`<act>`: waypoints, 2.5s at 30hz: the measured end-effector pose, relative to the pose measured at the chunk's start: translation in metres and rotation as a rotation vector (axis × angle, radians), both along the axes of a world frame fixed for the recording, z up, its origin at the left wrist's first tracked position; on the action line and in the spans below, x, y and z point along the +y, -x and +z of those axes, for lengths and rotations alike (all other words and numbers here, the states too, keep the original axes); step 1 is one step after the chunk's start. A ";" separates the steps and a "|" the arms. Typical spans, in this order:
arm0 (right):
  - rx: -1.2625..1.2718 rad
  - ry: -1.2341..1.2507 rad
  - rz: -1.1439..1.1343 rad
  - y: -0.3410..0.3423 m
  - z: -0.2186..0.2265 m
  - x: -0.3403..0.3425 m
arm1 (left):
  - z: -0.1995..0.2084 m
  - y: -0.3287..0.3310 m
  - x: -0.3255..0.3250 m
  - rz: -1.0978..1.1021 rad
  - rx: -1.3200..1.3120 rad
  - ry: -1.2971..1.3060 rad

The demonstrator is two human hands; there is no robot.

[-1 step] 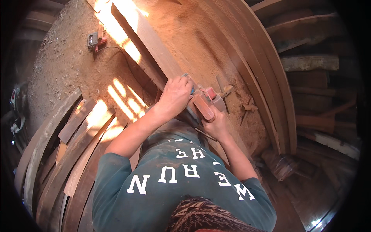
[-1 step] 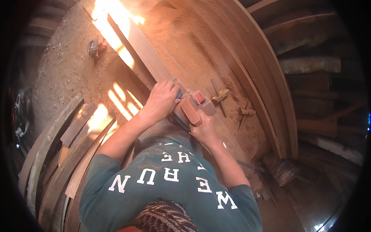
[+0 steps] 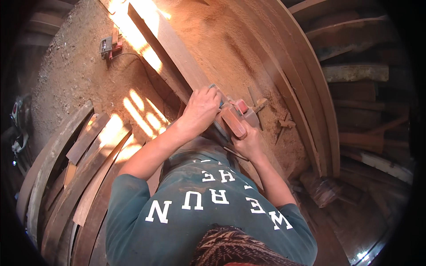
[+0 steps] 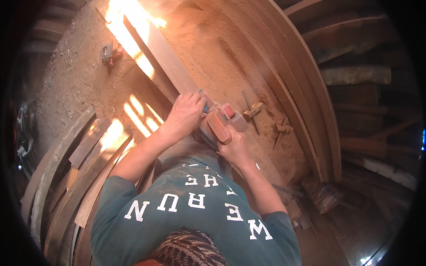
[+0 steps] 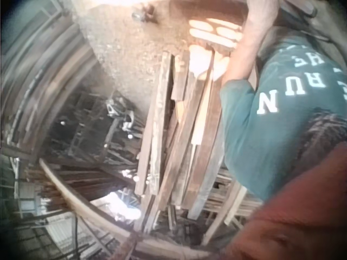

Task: The person uses a circular saw to cut a wooden plank into smaller pieces and then uses an electric sander to smooth the surfaces of the cut wood. The person handles the wood pieces one at a time, inspecting them after sanding.

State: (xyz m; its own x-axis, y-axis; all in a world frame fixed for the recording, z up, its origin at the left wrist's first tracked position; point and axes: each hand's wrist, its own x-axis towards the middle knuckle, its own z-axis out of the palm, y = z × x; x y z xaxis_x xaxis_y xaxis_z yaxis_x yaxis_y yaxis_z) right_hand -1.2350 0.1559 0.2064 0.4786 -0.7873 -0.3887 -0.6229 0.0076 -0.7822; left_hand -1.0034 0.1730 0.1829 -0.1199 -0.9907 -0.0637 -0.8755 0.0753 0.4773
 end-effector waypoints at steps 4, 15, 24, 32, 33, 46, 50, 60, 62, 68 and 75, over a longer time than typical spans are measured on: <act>0.016 0.020 0.031 -0.016 0.002 -0.013 | -0.007 -0.025 -0.011 -0.153 -0.075 0.027; 0.014 0.043 0.067 -0.101 -0.002 -0.059 | -0.012 -0.133 -0.065 -0.443 -0.214 0.101; 0.008 0.064 0.073 -0.190 -0.007 -0.106 | -0.007 -0.209 -0.047 0.309 0.141 0.180; 0.005 0.094 0.074 -0.270 -0.012 -0.147 | -0.135 -0.208 0.106 0.781 0.327 -0.437; -0.011 0.096 0.076 -0.279 -0.012 -0.152 | -0.145 -0.203 0.125 0.758 0.333 -0.582; -0.022 0.156 0.133 -0.396 -0.024 -0.221 | -0.194 -0.237 0.173 0.944 0.439 -0.874; -0.021 0.195 0.174 -0.441 -0.028 -0.247 | -0.192 -0.257 0.160 1.011 0.450 -0.841; -0.155 0.338 0.333 -0.536 -0.051 -0.302 | -0.211 -0.256 0.187 1.055 0.429 -0.952; -0.197 0.703 0.406 -0.562 -0.098 -0.330 | -0.198 -0.256 0.176 1.092 0.463 -0.991; -0.066 0.695 0.444 -0.625 -0.111 -0.372 | -0.215 -0.226 0.192 1.169 0.546 -0.878; -0.402 0.917 0.441 -0.534 -0.097 -0.325 | -0.206 -0.184 0.215 1.149 0.617 -0.814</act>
